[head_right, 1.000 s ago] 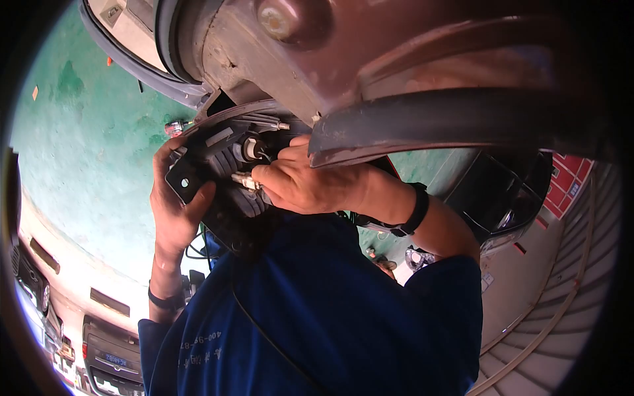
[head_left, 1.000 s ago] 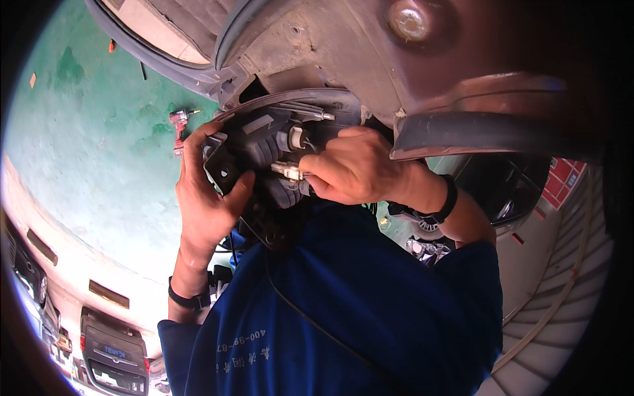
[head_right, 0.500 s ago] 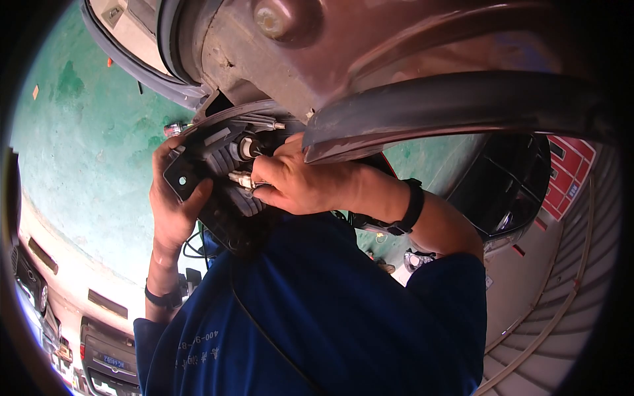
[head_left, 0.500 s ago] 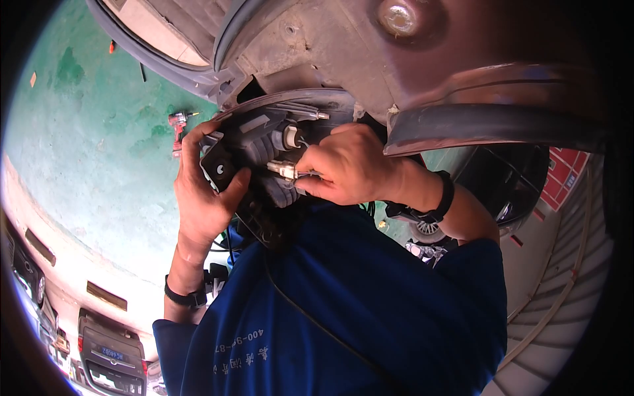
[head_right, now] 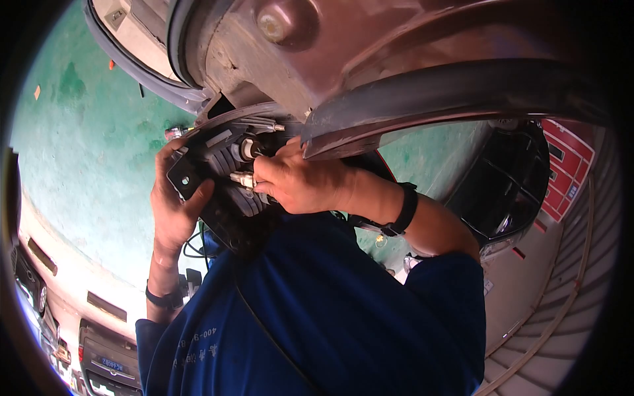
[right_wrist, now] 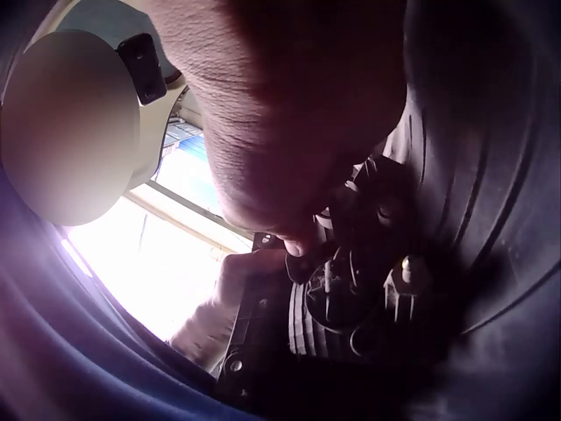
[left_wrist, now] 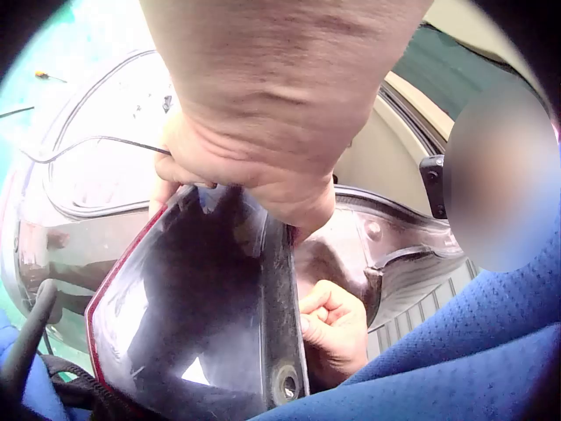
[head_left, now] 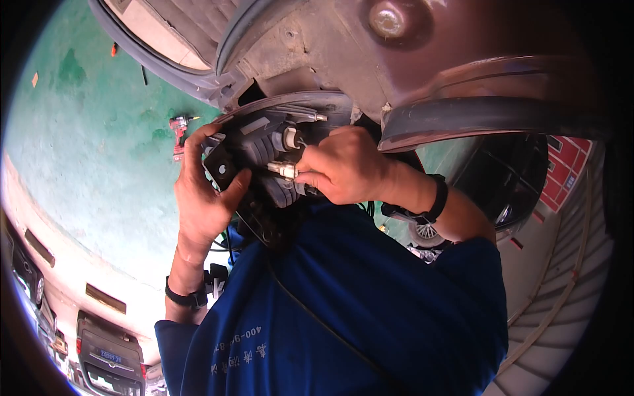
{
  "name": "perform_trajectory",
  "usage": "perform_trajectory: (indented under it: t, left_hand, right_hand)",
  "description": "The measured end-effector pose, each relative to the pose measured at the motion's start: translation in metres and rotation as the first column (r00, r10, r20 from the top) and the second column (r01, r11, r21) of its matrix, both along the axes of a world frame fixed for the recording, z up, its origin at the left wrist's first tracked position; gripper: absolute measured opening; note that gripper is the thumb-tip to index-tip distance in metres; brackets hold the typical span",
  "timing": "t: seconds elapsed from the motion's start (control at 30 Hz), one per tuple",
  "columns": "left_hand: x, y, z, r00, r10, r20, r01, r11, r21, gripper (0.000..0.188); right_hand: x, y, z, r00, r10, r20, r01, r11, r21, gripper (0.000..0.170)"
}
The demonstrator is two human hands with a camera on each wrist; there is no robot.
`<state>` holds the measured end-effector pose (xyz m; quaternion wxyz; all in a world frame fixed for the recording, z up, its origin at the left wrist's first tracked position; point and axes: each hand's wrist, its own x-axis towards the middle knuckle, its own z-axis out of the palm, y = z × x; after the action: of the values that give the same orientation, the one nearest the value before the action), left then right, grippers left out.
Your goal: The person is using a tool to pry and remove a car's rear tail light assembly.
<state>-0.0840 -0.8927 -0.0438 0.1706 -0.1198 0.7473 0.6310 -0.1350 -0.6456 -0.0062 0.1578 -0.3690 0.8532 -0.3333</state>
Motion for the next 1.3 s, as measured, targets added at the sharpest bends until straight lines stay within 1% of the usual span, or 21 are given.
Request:
perform_trajectory:
  t: [0.07,0.17,0.27,0.37,0.53,0.57,0.63,0.7,0.73,0.77,0.83,0.87,0.9,0.97,1.0,1.07,1.1,1.13,1.23,1.27,1.3]
  left_hand:
    - [0.0,-0.001,-0.001,1.0,-0.013,-0.023,0.012,1.0,-0.024,0.067]
    - [0.0,-0.003,0.0,1.0,-0.016,-0.005,0.016,1.0,0.001,0.067]
    - [-0.001,-0.004,0.003,0.999,-0.043,-0.021,0.042,0.998,-0.039,0.067]
    - [-0.005,-0.004,0.01,0.997,-0.063,0.034,0.066,0.995,-0.073,0.071]
    - [-0.002,-0.01,0.019,0.98,-0.141,-0.137,0.085,0.931,-0.354,0.078]
    - [-0.001,-0.012,0.024,0.976,-0.151,-0.154,0.073,0.903,-0.424,0.079]
    - [-0.001,-0.019,0.037,0.929,-0.16,-0.332,-0.022,0.875,-0.484,0.06]
    - [0.004,-0.025,0.057,0.885,-0.182,-0.429,-0.058,0.871,-0.488,0.047]
    - [0.008,-0.026,0.072,0.859,-0.256,-0.443,0.0,0.866,-0.501,0.041]
    - [0.012,-0.024,0.088,0.829,-0.327,-0.455,0.056,0.857,-0.513,0.036]
    - [0.015,-0.014,0.113,0.593,-0.49,-0.639,0.2,0.858,-0.473,0.029]
    - [0.015,-0.006,0.117,0.466,-0.492,-0.735,0.267,0.87,-0.414,0.026]
    - [0.015,0.004,0.12,0.333,-0.47,-0.817,0.338,0.869,-0.362,0.023]
    - [0.02,0.03,0.11,0.254,-0.396,-0.882,0.345,0.889,-0.3,0.024]
    - [0.021,0.043,0.106,0.209,-0.355,-0.911,0.35,0.897,-0.269,0.024]
    - [0.022,0.059,0.101,0.213,-0.302,-0.929,0.446,0.876,-0.183,0.025]
    - [0.023,0.067,0.1,0.216,-0.276,-0.937,0.492,0.859,-0.14,0.025]
    - [0.027,0.075,0.097,0.23,-0.252,-0.94,0.498,0.86,-0.109,0.022]
    - [0.026,0.094,0.098,0.239,-0.224,-0.945,0.505,0.86,-0.076,0.022]
    - [0.023,0.091,0.099,0.198,-0.319,-0.927,0.562,0.812,-0.159,0.02]
    - [0.022,0.09,0.098,0.21,-0.325,-0.922,0.543,0.823,-0.167,0.021]
  right_hand:
    - [-0.002,0.0,0.001,0.997,0.067,-0.048,-0.064,0.996,0.056,0.023]
    - [-0.004,0.002,-0.006,0.996,0.067,-0.051,-0.067,0.998,-0.015,0.022]
    - [-0.002,0.001,0.002,0.998,0.029,-0.048,-0.027,0.999,0.042,0.019]
    - [0.006,0.0,0.012,0.997,0.0,-0.083,0.007,0.997,0.083,0.019]
    - [0.017,0.001,0.023,0.994,-0.025,-0.105,0.047,0.976,0.214,0.025]
    - [0.018,-0.001,0.026,0.987,-0.071,-0.147,0.097,0.979,0.182,0.026]
    - [0.021,-0.005,0.032,0.961,-0.166,-0.223,0.195,0.974,0.113,0.029]
    - [0.023,-0.005,0.036,0.94,-0.253,-0.23,0.268,0.963,0.033,0.03]
    - [0.023,-0.005,0.038,0.927,-0.295,-0.231,0.302,0.953,-0.006,0.031]
    - [0.025,-0.005,0.042,0.918,-0.329,-0.223,0.329,0.944,-0.039,0.031]
    - [0.035,-0.003,0.051,0.903,-0.381,-0.197,0.368,0.924,-0.103,0.031]
    - [0.04,0.0,0.051,0.914,-0.403,-0.055,0.389,0.905,-0.172,0.027]
    - [0.046,-0.004,0.054,0.899,-0.42,0.123,0.436,0.884,-0.167,0.026]
    - [0.059,-0.013,0.06,0.782,-0.424,0.458,0.529,0.839,-0.128,0.025]
    - [0.058,-0.018,0.069,0.754,-0.382,0.535,0.509,0.854,-0.109,0.027]
    - [0.059,-0.023,0.059,0.939,-0.308,0.155,0.336,0.917,-0.215,0.03]
    - [0.061,-0.023,0.054,0.966,-0.254,-0.053,0.235,0.943,-0.237,0.031]
    - [0.067,-0.02,0.052,0.976,-0.207,-0.075,0.188,0.961,-0.202,0.031]
    - [0.075,-0.012,0.057,0.968,-0.251,-0.019,0.244,0.953,-0.178,0.031]
    - [0.075,-0.012,0.057,0.949,-0.313,-0.045,0.301,0.938,-0.175,0.031]
    - [0.076,-0.007,0.061,0.936,-0.352,-0.027,0.346,0.929,-0.13,0.031]
